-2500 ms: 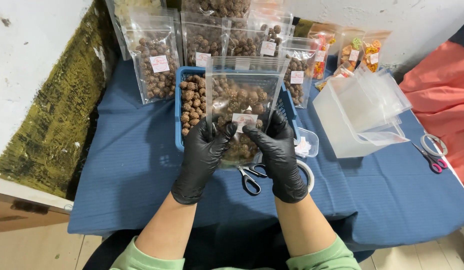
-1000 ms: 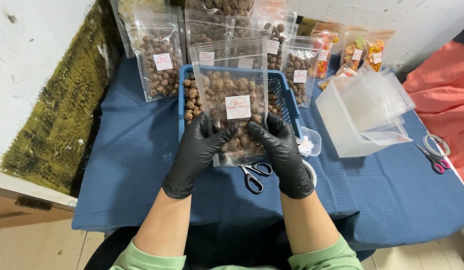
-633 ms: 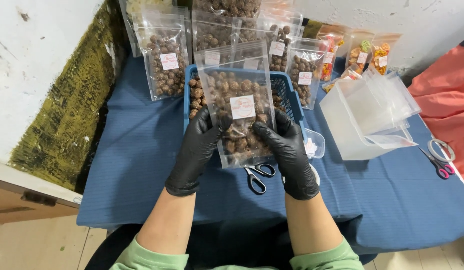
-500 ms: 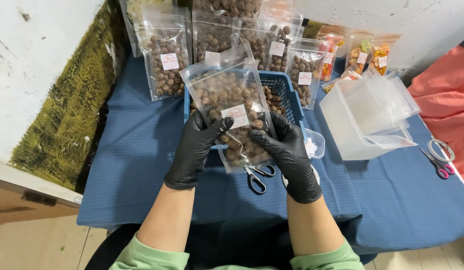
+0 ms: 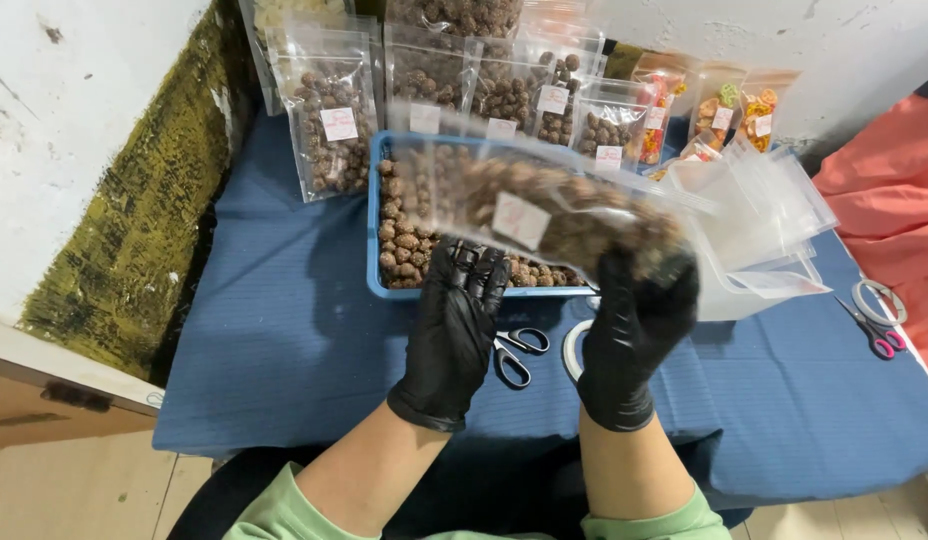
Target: Filling plastic bags with small round food items from a basket using a spoon and sealing them.
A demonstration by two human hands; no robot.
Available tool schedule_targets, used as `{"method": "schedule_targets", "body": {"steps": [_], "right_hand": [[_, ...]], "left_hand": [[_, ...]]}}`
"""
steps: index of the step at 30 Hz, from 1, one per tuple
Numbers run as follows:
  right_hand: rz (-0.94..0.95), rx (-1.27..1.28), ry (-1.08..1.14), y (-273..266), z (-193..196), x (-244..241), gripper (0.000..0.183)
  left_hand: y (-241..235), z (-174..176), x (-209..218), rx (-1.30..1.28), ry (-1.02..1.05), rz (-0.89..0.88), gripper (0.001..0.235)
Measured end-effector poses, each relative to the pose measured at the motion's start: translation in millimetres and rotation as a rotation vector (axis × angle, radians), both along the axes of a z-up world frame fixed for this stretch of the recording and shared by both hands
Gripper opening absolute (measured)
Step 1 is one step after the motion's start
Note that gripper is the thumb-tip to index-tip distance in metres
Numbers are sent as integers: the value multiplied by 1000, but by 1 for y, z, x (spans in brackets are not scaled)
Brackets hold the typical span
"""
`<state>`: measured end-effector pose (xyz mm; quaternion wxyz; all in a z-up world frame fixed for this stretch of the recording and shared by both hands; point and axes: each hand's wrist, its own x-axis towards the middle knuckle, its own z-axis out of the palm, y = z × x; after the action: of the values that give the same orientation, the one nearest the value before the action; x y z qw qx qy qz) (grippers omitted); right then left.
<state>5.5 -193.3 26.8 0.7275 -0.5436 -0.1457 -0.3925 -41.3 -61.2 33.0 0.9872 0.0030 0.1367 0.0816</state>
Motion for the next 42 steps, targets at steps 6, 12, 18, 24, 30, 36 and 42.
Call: {"method": "schedule_targets", "body": {"steps": [6, 12, 18, 24, 30, 36, 42], "right_hand": [[-216, -405, 49, -36, 3, 0, 21], [52, -232, 114, -27, -3, -8, 42], [440, -316, 271, -1, 21, -12, 35], [310, -372, 328, -18, 36, -8, 42], [591, -292, 560, -54, 10, 20, 50], [768, -349, 516, -19, 16, 12, 45], [748, -232, 587, -14, 1, 17, 38]], "left_hand": [[-38, -59, -2, -89, -181, -179, 32], [-58, -82, -9, -130, -283, -476, 62], [-33, -9, -11, 217, -113, -145, 26], [-10, 6, 4, 419, 190, 37, 14], [15, -3, 2, 622, -181, -193, 17], [27, -40, 19, 1237, -148, -24, 60], [43, 6, -3, 905, -194, -349, 43]]}}
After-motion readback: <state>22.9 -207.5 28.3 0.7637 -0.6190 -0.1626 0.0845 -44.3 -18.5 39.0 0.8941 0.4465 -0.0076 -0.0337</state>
